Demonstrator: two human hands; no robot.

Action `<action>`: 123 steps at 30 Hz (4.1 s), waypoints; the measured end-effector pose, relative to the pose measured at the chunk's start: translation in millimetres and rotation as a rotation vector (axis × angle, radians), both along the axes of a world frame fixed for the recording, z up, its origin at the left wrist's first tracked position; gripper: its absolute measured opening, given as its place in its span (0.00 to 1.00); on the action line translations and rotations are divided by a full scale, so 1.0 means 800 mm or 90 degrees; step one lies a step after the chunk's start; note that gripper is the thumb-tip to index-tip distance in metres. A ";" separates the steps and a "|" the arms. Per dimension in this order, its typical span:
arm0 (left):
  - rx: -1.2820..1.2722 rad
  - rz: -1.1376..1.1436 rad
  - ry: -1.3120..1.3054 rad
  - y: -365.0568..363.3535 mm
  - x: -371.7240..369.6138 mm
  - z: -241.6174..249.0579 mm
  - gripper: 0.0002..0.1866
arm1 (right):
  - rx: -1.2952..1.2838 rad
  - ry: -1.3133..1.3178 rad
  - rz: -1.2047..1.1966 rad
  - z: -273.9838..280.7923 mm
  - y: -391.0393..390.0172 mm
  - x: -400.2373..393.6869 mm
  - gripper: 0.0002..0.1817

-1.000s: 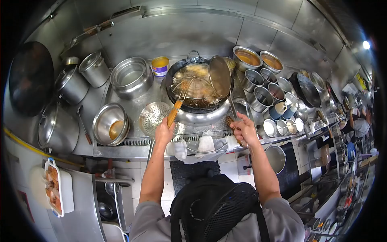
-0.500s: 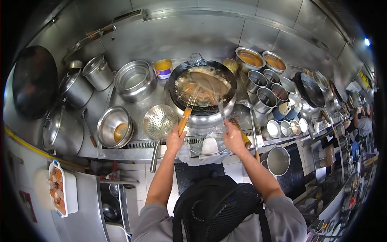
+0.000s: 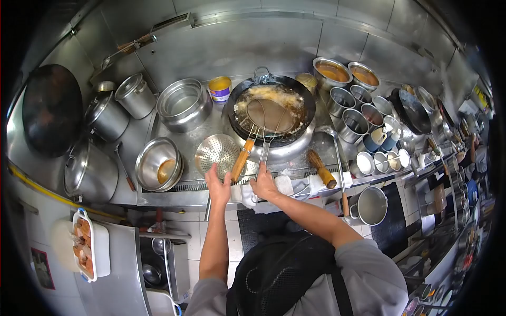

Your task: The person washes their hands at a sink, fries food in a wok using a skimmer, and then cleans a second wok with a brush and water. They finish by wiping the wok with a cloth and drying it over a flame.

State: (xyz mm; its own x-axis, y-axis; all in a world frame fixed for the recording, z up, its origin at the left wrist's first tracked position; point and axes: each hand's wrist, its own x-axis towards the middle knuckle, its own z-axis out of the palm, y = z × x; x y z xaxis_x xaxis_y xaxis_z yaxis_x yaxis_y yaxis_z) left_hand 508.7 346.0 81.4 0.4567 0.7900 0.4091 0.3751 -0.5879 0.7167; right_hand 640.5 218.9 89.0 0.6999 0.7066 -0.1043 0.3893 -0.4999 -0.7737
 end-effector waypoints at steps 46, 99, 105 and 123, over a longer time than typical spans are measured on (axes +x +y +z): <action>-0.019 -0.413 0.910 -0.496 0.175 -0.406 0.32 | -0.310 0.000 -0.457 0.011 -1.101 0.287 0.17; -0.320 -1.468 0.769 -1.614 1.302 -0.115 0.20 | -0.190 0.301 -0.989 -0.080 -1.852 0.689 0.15; 0.020 -1.510 0.563 -1.700 1.265 -0.030 0.18 | -0.074 0.291 -0.929 -0.087 -1.844 0.721 0.32; 0.014 -0.599 0.297 -1.408 1.121 0.043 0.13 | 0.078 0.052 -0.192 0.041 -1.722 1.033 0.16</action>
